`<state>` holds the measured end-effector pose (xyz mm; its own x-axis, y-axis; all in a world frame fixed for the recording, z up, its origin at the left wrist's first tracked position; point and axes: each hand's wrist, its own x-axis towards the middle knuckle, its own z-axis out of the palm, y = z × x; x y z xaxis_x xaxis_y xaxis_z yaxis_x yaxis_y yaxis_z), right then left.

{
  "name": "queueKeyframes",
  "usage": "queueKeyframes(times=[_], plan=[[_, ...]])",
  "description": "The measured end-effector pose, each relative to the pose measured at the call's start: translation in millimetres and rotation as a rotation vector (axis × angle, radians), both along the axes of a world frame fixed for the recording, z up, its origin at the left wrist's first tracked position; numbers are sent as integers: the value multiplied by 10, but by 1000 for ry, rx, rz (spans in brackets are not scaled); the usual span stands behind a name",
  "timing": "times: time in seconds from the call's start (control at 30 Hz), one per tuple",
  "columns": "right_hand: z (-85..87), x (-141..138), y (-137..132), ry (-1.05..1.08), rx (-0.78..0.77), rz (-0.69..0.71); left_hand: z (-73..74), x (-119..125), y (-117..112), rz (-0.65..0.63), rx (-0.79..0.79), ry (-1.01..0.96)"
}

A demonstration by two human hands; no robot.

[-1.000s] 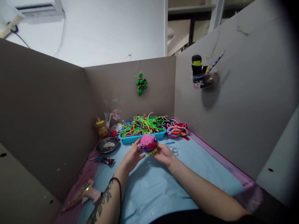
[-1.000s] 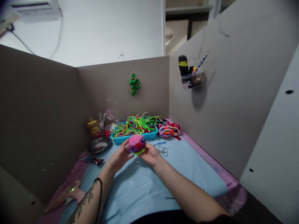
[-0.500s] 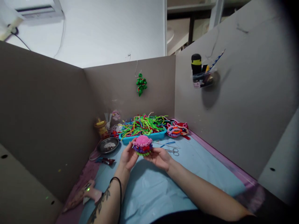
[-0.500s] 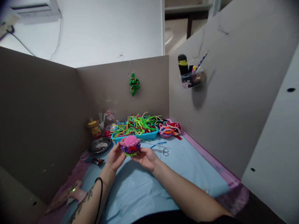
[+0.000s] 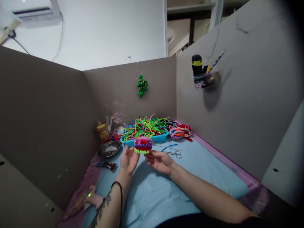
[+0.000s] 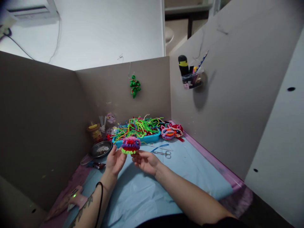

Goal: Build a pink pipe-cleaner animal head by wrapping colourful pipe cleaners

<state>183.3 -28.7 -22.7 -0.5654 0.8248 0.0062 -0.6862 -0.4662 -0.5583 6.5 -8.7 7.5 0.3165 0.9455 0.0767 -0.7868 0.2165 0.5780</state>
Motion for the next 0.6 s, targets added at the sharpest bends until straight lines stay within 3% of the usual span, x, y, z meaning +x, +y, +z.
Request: queueKeyframes(times=[0.1,0.23,0.43,0.6], plan=[[-3,-27,-17,27,23,8,-15,12,2,4,-12,-27],[-33,-95,-4,66,4,-105,-53,61,14,-29,-28,-89],[-51,-138,41,113,-171,-171,-89,99,4,-33,-10,-72],[47,-69,42,199,-241,-260,-34,233,-206,-72,247,79]])
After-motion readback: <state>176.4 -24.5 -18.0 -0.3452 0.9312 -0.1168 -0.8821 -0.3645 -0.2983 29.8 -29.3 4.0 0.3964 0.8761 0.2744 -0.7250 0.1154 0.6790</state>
